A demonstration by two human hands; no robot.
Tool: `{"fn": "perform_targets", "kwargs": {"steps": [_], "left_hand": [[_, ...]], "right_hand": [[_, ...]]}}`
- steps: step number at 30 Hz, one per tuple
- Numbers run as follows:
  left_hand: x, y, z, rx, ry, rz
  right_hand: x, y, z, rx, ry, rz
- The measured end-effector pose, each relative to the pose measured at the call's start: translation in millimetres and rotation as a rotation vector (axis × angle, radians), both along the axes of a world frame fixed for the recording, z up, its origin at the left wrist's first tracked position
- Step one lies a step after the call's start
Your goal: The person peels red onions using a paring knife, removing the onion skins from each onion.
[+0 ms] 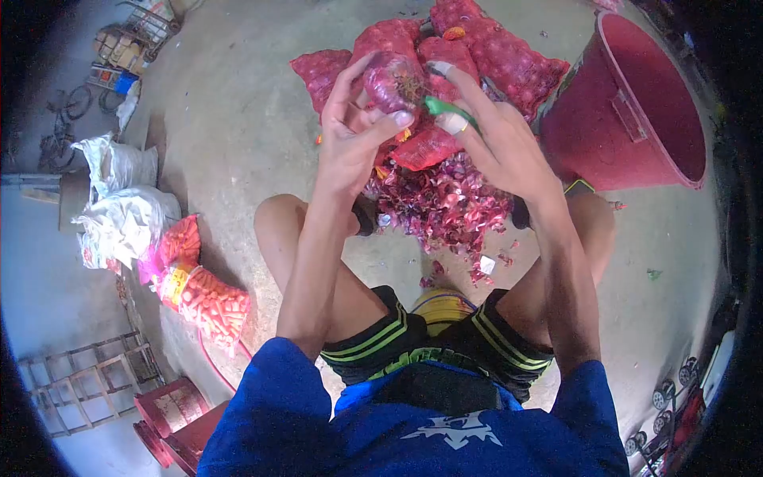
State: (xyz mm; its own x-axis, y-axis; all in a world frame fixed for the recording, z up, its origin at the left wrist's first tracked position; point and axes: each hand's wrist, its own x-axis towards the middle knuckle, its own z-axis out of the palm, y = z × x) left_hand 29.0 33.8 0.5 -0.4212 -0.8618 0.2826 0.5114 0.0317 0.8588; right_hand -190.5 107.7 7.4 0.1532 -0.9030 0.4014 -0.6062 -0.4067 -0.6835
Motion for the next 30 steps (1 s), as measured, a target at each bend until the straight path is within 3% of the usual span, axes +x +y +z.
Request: {"fn": "perform_targets", "kwargs": {"steps": [10, 12, 13, 15, 18, 25, 27, 28, 30], "left_hand": [[7.5, 3.0, -5.0, 0.107, -0.007, -0.031], [-1.6, 7.5, -5.4, -0.206, -0.181, 0.223], [1.8, 5.5, -8.3, -0.205, -0.181, 0.223], [11.1, -0.5, -10.7, 0.092, -0.06, -0.018], [15.3, -3.6, -6.0, 0.099, -0.061, -0.059], [32.0, -10.5, -7.5, 0.196, -0.101, -0.146], [21.3, -3.8, -5.6, -0.31, -0.351, 0.142], [22.4, -4.0, -7.2, -0.309, -0.35, 0.14], [27.4, -4.4, -12.2, 0.035, -0.2, 0.01]], "right_hand": [[5.7, -1.0, -1.5, -0.096, 0.104, -0.066], [8.1, -0.9, 0.9, -0.03, 0.116, -0.088], [9.3, -2.3, -1.4, -0.03, 0.116, -0.088], [12.0, -7.5, -4.7, -0.148, 0.105, -0.129], [11.1, -3.4, 5.5, -0.006, 0.145, -0.09], [17.3, -4.8, 3.2, -0.058, 0.138, -0.062], [15.9, -8.0, 0.7, -0.109, 0.125, -0.072], [15.6, -7.5, 1.5, -0.109, 0.126, -0.073], [14.9, -7.4, 3.9, -0.088, 0.112, -0.05]]}}
